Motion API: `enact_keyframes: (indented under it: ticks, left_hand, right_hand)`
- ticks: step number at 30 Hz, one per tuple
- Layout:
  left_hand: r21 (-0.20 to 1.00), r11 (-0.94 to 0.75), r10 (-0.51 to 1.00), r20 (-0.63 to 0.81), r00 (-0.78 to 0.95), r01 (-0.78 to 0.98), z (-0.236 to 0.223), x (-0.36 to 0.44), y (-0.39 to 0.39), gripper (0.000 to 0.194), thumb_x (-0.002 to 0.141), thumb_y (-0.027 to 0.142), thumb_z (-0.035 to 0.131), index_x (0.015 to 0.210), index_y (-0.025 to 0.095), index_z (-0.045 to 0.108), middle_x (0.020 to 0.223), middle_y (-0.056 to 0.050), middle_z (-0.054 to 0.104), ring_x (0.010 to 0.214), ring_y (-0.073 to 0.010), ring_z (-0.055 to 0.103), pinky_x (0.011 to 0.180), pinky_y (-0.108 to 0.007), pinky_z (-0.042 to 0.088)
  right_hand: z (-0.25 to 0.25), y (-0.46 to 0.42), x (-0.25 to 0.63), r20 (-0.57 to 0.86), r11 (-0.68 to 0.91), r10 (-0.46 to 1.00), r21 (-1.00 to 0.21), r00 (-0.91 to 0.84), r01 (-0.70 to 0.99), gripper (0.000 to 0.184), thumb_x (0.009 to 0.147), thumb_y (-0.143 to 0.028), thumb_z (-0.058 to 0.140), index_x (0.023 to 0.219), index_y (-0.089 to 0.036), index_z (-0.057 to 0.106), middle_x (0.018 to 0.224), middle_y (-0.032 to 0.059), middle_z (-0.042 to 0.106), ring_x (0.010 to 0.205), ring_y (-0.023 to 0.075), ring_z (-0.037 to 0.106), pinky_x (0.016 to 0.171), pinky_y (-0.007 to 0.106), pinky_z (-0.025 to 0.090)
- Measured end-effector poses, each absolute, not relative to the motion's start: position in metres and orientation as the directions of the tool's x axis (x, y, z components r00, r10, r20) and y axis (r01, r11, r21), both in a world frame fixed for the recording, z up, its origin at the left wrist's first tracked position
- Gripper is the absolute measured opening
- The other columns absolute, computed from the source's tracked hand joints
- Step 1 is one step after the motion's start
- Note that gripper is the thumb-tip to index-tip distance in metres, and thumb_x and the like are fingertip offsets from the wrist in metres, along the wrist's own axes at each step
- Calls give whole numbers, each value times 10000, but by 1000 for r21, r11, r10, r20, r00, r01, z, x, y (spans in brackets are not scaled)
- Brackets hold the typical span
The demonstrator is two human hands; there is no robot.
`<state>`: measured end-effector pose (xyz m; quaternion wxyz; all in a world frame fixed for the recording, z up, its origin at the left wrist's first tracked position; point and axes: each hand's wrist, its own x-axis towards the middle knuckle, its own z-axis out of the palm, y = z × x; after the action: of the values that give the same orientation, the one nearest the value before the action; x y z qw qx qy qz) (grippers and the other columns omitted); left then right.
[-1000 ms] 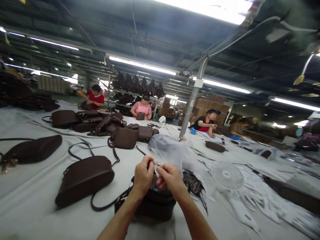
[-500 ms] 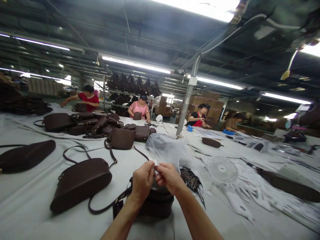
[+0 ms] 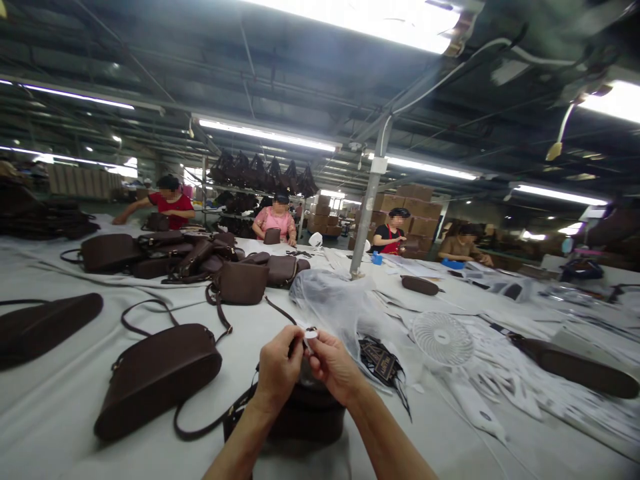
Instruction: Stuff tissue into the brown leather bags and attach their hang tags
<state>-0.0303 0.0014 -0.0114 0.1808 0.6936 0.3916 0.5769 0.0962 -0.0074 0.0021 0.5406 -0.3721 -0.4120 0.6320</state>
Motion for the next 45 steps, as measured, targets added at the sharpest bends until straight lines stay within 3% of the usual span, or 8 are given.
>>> enact_keyframes:
  ticks: [7,12,22,30,34,40,43,45]
  left_hand:
    - [713,-650,748,661,56,264,-13,-33,3,126,845,216,504,879,204,624,772,0,699,683,-140,665,696,-245,524]
    - [731,-639,758,651,34,239,-13,-32,6,221,860,246,511,981,192,688,962,-63,747,893,-196,693,823,-308,548]
    - [672,-686,701,713,5,279,-13,-29,4,212,874,201,476,928,193,680,899,-47,713,845,-172,660,786,-272,517]
    - [668,-687,706,707,44,284,-21,-34,2,178,898,224,461,838,196,626,752,-8,658,694,-138,621,674,-230,478]
    - [684,-675,720,692,47,278,-19,-35,4,171,879,205,458,814,199,616,744,-3,666,692,-137,621,674,-228,474]
    - [731,-637,759,650,33,244,-12,-34,9,160,873,236,464,806,195,603,706,9,638,663,-136,603,665,-236,469]
    - [742,-632,762,647,7,226,-9,-36,11,135,857,237,486,808,192,604,730,12,633,689,-135,595,683,-232,462]
    - [746,-627,766,643,0,223,-6,-37,13,117,843,222,492,813,189,600,749,15,627,714,-134,584,705,-231,451]
  right_hand:
    - [3,-11,101,20,-35,989,-931,-148,-362,421,618,-475,812,744,-154,570,602,-50,574,402,8,390,359,123,219]
    - [10,-11,99,-63,-91,992,-959,-111,-270,345,608,-417,747,744,-152,572,550,-50,565,387,23,387,359,141,203]
    - [10,-13,90,-93,-101,995,-945,-41,-311,300,600,-388,702,730,-153,568,544,-52,553,393,27,385,355,140,233]
    - [5,-13,84,-23,-23,1000,-934,-6,-356,459,571,-482,815,759,-162,546,617,-34,592,443,38,474,395,141,370]
    - [12,-6,97,-7,-34,997,-941,-81,-336,488,658,-514,763,931,-189,523,677,-8,649,510,87,592,471,182,476]
    - [41,15,112,-60,-5,970,-974,-235,227,281,851,-399,556,1001,-162,569,583,-25,603,477,125,608,430,200,458]
    - [59,18,114,-19,151,956,-822,-292,549,191,879,-262,498,1012,-169,599,596,-24,599,492,122,586,461,206,432]
    - [72,15,113,140,367,924,-584,-355,724,112,861,-219,539,887,-174,639,717,10,634,606,125,601,536,211,419]
